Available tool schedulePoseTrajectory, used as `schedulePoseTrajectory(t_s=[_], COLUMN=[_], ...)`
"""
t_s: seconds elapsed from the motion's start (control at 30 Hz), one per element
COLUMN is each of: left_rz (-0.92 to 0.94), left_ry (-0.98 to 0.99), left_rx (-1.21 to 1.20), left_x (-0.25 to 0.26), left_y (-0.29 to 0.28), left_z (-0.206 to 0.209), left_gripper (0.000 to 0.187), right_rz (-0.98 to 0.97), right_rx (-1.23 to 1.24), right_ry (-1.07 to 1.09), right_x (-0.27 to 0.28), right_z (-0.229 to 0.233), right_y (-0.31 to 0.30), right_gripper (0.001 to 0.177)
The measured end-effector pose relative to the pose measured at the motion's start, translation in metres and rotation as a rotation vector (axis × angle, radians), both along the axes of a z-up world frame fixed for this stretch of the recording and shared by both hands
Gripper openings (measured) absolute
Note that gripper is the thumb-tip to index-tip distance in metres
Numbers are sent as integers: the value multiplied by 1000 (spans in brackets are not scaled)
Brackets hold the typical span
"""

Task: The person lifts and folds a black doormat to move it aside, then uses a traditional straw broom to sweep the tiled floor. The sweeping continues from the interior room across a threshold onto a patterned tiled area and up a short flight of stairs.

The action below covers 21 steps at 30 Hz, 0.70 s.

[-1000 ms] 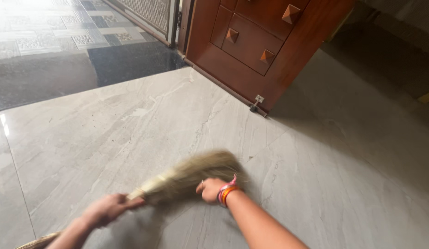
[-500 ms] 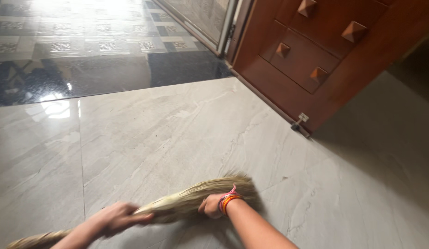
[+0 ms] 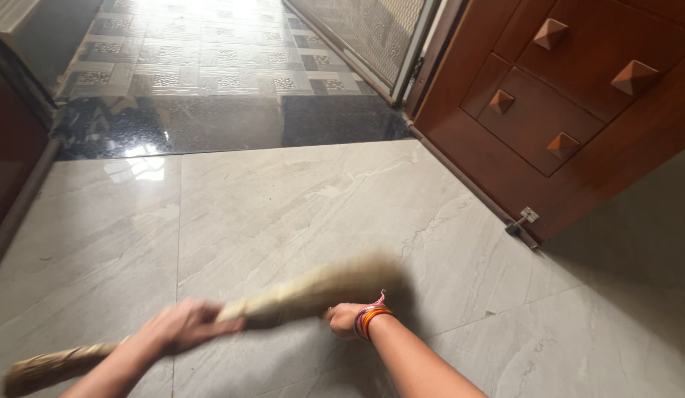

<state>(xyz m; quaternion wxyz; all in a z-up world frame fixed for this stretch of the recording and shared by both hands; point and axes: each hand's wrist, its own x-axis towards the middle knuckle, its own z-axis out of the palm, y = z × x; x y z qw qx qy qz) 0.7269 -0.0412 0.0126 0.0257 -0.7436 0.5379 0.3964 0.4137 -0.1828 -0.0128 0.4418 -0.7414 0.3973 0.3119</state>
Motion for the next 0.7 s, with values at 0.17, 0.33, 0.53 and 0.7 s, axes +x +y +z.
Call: schedulePoseTrajectory(t_s=[0.17, 0.33, 0.53, 0.7], left_rz=[98, 185, 17, 76], left_ry=[-208, -467, 93, 89], left_rx=[-26, -139, -143, 154], left_x=[60, 32, -68, -87], left_y=[28, -69, -70, -82], left_z=[-38, -6, 0, 9], left_gripper=[86, 75, 76, 64], right_rz=[106, -38, -14, -106], right_rx=[-174, -213, -193, -278], right_ry=[132, -96, -46, 144], right_x=[2, 0, -15, -83], right_z=[2, -19, 32, 36], right_y=[12, -14, -19, -31], right_gripper=[69, 69, 62, 53])
